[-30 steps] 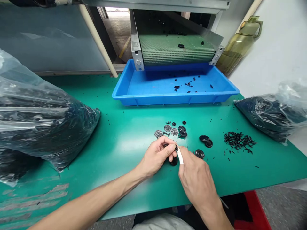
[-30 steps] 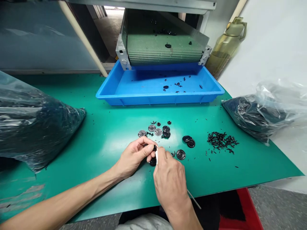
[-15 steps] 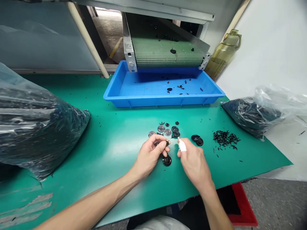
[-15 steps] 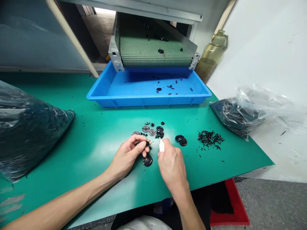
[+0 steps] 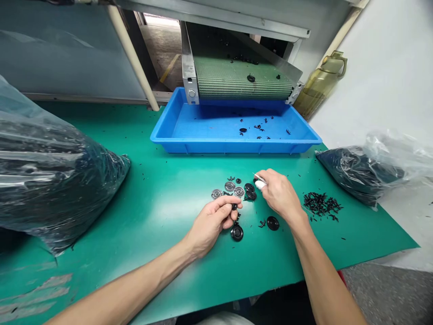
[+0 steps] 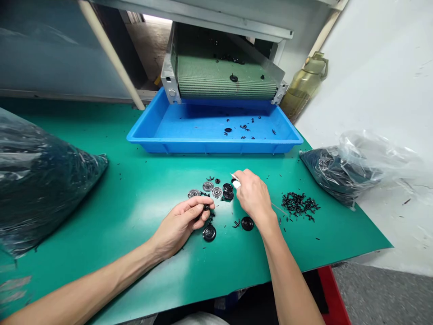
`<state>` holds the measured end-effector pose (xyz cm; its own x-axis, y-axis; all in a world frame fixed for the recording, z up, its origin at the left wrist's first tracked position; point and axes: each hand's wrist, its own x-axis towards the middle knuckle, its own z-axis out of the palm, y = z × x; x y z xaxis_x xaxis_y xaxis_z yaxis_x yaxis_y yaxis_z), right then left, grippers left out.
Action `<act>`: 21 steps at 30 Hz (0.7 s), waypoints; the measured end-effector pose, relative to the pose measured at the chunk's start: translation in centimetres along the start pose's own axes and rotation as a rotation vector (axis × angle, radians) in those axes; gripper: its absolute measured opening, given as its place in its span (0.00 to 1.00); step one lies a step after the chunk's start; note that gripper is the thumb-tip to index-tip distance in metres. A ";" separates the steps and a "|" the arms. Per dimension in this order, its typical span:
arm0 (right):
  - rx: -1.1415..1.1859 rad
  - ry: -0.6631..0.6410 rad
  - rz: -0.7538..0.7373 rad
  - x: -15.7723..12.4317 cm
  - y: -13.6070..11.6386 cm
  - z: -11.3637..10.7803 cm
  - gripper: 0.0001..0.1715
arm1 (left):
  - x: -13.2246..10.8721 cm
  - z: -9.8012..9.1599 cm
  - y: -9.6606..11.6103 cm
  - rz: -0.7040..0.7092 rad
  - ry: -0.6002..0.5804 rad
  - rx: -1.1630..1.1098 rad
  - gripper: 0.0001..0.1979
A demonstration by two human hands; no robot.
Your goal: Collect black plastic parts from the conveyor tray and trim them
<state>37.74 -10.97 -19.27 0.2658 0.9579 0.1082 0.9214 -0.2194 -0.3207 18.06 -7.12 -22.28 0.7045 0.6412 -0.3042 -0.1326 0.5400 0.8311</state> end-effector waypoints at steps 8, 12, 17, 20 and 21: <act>0.392 0.080 0.029 -6.2 -5.0 -0.3 0.12 | -0.1 0.0 -0.3 0.032 -0.081 -0.013 0.15; 0.480 0.073 0.068 -7.2 -5.8 0.3 0.11 | 0.0 -0.2 -0.3 0.026 -0.135 -0.027 0.14; 0.493 0.052 0.003 -8.0 -4.8 0.1 0.12 | -0.1 -0.1 -0.1 0.026 -0.171 -0.074 0.11; 0.292 0.045 -0.126 -8.5 -4.3 -0.1 0.16 | -0.1 -0.1 -0.1 0.035 -0.165 -0.085 0.12; 0.224 0.045 -0.165 -8.6 -4.2 0.0 0.17 | 0.0 -0.1 -0.2 0.033 -0.166 -0.084 0.13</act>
<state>31.55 -18.30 -18.82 0.1344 0.9670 0.2166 0.8688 -0.0099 -0.4951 17.97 -7.17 -22.48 0.8033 0.5642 -0.1905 -0.2102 0.5680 0.7957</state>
